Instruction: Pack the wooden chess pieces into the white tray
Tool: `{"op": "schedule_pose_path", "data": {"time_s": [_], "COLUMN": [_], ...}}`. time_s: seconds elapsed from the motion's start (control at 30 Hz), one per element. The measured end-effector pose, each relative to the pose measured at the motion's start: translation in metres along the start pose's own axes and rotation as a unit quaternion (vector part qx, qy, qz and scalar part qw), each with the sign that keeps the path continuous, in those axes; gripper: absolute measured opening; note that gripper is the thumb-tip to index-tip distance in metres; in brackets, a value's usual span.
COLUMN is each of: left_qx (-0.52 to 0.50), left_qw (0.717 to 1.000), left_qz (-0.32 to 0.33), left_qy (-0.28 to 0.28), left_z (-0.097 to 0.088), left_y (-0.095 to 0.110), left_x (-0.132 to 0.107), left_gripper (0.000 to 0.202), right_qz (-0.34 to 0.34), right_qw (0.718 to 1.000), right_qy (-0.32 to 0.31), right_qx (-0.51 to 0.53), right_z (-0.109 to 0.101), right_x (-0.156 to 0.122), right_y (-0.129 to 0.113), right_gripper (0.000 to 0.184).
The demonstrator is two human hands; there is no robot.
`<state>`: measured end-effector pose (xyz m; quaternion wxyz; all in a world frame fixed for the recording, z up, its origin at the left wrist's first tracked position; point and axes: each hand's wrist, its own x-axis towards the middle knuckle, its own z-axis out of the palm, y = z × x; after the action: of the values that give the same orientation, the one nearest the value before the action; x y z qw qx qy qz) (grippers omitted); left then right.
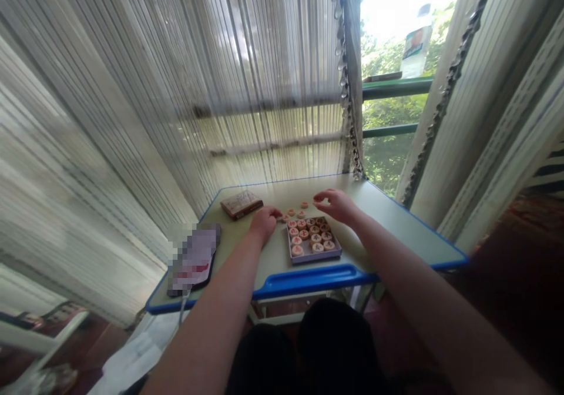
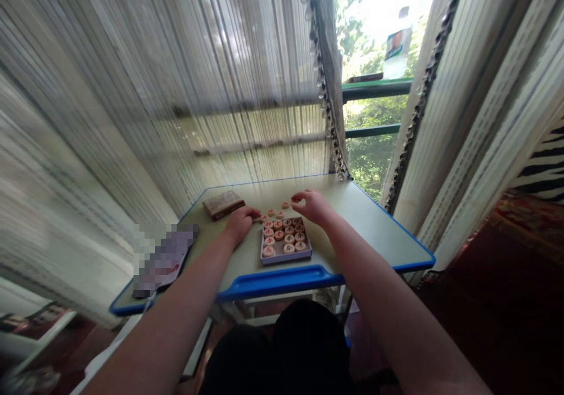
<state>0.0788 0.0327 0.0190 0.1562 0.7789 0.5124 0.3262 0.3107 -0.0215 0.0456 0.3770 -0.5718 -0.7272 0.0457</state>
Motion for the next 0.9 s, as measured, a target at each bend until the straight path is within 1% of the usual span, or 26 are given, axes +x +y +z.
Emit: {"op": "schedule_pose_path", "data": {"time_s": [0.1, 0.17, 0.27, 0.33, 0.43, 0.57, 0.77, 0.9], "left_qx": [0.002, 0.007, 0.015, 0.017, 0.017, 0.019, 0.037, 0.057], "left_qw": [1.000, 1.000, 1.000, 1.000, 1.000, 1.000, 0.999, 0.998], "left_qz": [0.005, 0.011, 0.018, 0.019, 0.012, 0.002, 0.021, 0.033], "left_qy": [-0.003, -0.005, -0.007, -0.006, -0.005, -0.008, -0.010, -0.013], "left_z": [-0.001, -0.002, -0.002, -0.002, -0.001, -0.002, -0.003, -0.003], "left_y": [0.000, 0.001, 0.001, 0.001, 0.001, 0.003, 0.005, 0.007], "left_x": [-0.001, -0.001, 0.000, 0.001, 0.004, 0.005, 0.006, 0.006], "left_gripper": [0.036, 0.036, 0.037, 0.037, 0.037, 0.036, 0.037, 0.036], "right_qz": [-0.003, -0.018, -0.064, -0.109, -0.161, -0.191, -0.183, -0.152], "right_qw": [0.997, 0.993, 0.981, 0.972, 0.963, 0.960, 0.965, 0.972], "right_qy": [-0.044, -0.087, -0.159, -0.186, -0.200, -0.198, -0.188, -0.180], "right_qx": [0.060, 0.081, 0.094, 0.095, 0.083, 0.049, 0.022, 0.020], "right_z": [-0.004, -0.006, -0.008, -0.010, -0.010, -0.008, -0.003, 0.000], "right_x": [-0.004, -0.007, -0.012, -0.015, -0.018, -0.020, -0.019, -0.018], "right_y": [-0.011, -0.018, -0.027, -0.033, -0.039, -0.042, -0.041, -0.038], "right_gripper": [0.027, 0.027, 0.026, 0.025, 0.022, 0.017, 0.019, 0.020]}}
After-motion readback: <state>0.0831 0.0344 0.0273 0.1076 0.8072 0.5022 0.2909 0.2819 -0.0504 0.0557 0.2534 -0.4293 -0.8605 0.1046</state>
